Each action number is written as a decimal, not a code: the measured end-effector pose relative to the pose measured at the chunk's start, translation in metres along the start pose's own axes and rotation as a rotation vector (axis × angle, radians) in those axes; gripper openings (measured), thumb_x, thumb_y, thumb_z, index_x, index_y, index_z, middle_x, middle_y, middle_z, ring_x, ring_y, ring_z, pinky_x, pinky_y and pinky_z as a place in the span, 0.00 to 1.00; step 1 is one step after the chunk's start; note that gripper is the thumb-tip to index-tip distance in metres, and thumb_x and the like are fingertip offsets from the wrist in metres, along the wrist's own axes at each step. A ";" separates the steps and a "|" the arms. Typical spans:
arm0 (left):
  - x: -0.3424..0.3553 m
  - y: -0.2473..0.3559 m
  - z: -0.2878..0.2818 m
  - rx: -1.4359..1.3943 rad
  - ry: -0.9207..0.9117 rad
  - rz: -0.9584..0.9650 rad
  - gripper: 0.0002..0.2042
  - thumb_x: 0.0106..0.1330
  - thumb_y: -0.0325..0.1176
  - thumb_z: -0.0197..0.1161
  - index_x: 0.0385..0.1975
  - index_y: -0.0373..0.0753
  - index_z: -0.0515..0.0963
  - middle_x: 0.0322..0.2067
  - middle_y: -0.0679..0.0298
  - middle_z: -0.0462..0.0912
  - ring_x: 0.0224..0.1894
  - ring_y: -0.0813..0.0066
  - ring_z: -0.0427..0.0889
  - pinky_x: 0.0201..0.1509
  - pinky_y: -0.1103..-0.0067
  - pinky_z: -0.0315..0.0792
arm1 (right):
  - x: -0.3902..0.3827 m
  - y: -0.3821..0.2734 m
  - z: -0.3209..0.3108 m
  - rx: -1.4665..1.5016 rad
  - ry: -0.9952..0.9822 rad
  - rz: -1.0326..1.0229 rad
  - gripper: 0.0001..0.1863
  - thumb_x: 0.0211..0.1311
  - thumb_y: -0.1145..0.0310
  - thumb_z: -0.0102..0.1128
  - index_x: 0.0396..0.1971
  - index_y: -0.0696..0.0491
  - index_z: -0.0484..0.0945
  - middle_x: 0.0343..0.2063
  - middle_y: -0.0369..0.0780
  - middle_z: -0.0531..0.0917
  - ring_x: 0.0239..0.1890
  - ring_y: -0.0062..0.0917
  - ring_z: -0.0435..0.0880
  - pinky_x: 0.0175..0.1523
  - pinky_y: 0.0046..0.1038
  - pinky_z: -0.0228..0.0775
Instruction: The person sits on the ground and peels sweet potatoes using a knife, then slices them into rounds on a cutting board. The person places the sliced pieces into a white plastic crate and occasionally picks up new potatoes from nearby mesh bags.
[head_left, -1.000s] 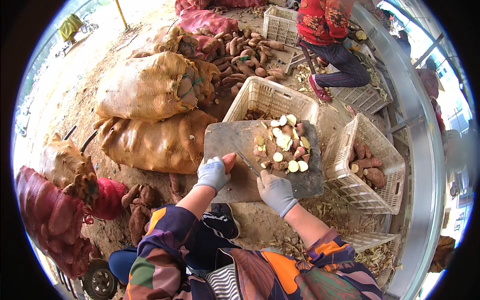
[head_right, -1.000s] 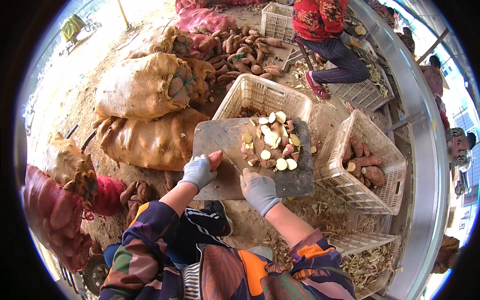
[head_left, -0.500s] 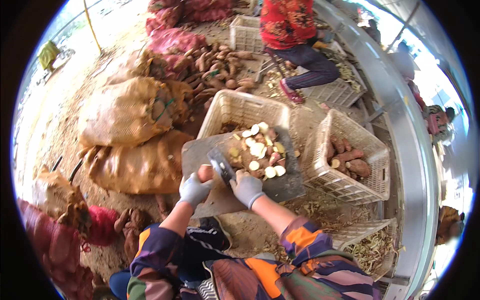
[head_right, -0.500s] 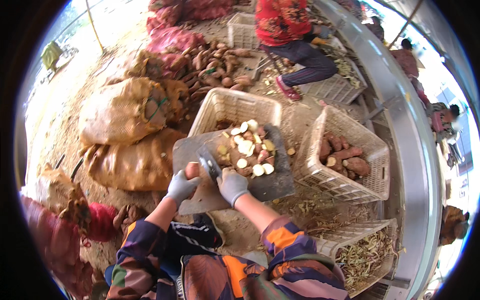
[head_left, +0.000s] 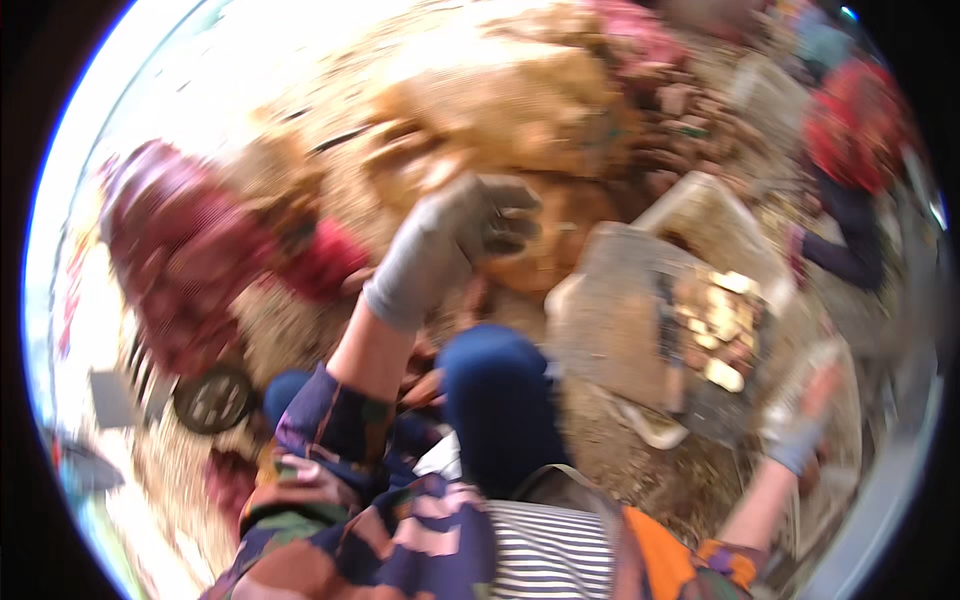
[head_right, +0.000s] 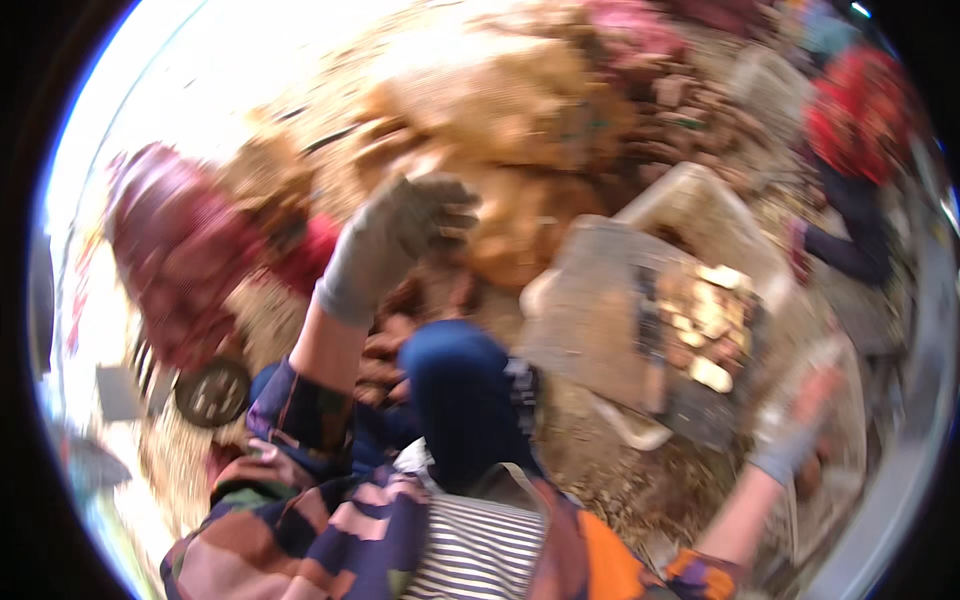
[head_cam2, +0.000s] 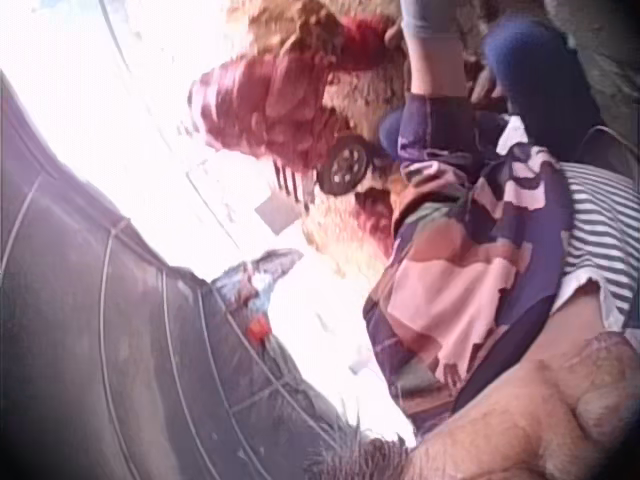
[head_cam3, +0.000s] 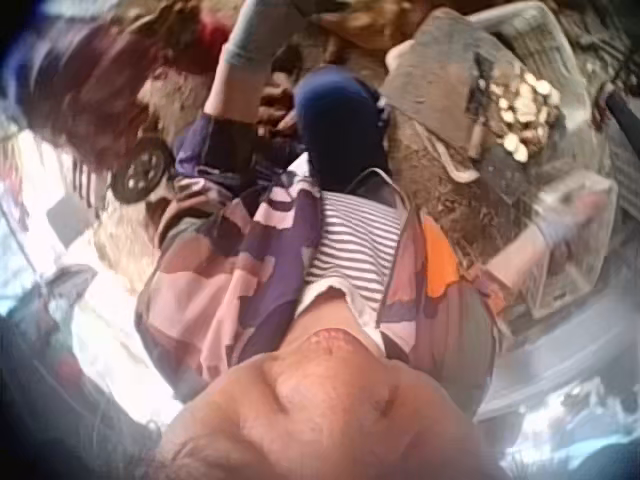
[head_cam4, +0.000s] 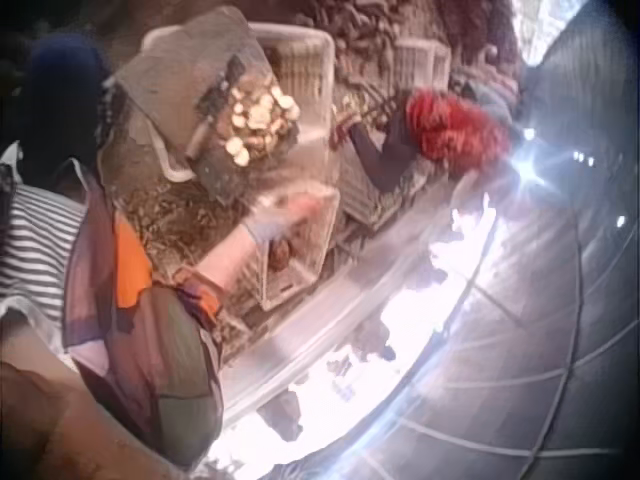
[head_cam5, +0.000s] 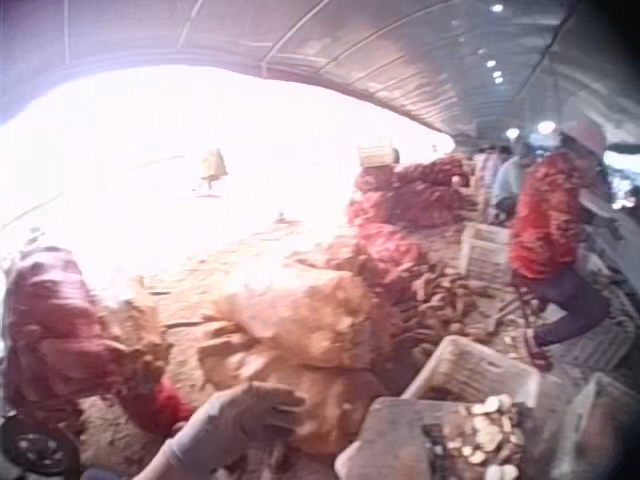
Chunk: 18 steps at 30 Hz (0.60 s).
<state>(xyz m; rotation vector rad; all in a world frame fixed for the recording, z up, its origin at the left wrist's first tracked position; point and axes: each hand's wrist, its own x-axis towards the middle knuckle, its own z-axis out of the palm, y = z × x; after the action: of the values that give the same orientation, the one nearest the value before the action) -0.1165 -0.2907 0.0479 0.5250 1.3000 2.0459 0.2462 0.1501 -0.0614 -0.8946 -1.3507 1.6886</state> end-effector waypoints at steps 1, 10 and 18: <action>-0.017 0.023 -0.041 -0.096 0.115 0.106 0.18 0.73 0.45 0.47 0.45 0.36 0.77 0.42 0.58 0.82 0.44 0.68 0.80 0.50 0.74 0.73 | 0.016 0.002 -0.041 -0.152 0.138 -0.106 0.32 0.72 0.49 0.40 0.67 0.53 0.55 0.64 0.39 0.64 0.65 0.26 0.62 0.70 0.32 0.49; -0.240 -0.093 -0.377 0.127 1.339 -0.278 0.09 0.57 0.41 0.62 0.28 0.41 0.76 0.26 0.62 0.81 0.30 0.70 0.81 0.34 0.73 0.75 | -0.057 0.095 0.119 -1.085 -0.356 -0.156 0.28 0.70 0.60 0.48 0.64 0.60 0.59 0.65 0.51 0.62 0.66 0.39 0.63 0.68 0.33 0.53; -0.218 -0.205 -0.391 1.418 0.695 -1.246 0.60 0.37 0.56 0.76 0.70 0.45 0.45 0.68 0.51 0.54 0.68 0.50 0.57 0.67 0.54 0.55 | -0.099 0.135 0.154 -1.382 -0.476 -0.350 0.33 0.63 0.71 0.53 0.65 0.64 0.53 0.63 0.55 0.63 0.67 0.43 0.59 0.71 0.36 0.46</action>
<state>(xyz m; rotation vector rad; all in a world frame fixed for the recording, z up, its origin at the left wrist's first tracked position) -0.1468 -0.6354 -0.3029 -0.4906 2.4454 0.0297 0.1353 -0.0223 -0.1601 -0.8322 -2.8721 0.5037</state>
